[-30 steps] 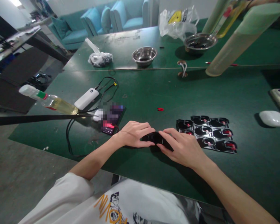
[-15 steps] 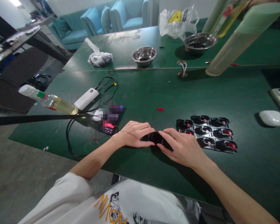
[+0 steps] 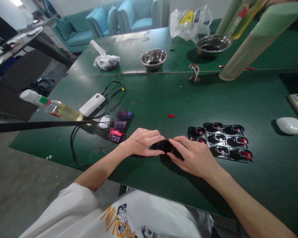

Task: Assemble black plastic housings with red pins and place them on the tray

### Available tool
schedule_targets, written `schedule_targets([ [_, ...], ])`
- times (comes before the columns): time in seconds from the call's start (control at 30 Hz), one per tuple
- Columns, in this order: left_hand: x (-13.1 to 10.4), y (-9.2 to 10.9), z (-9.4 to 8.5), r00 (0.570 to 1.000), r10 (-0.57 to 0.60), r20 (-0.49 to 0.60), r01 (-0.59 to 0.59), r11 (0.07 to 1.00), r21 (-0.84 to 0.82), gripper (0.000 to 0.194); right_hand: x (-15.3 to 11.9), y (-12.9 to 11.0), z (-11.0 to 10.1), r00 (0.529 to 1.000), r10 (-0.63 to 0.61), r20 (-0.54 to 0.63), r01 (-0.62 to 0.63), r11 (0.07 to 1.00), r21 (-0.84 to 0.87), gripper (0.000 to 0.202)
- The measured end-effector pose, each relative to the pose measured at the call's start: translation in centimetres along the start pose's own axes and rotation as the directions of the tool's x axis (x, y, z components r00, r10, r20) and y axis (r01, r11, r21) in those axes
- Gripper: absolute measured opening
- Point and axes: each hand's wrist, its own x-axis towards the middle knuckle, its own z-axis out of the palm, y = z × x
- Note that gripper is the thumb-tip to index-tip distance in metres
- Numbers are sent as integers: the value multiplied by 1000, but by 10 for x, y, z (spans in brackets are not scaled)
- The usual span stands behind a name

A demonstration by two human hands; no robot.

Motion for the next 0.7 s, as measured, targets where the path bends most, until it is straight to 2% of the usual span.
schedule_targets([
  [0.7,0,-1,1,999,-9,42,9,1000,-2,46,-1,0,2,999,14,41,-14,1000,12,34],
])
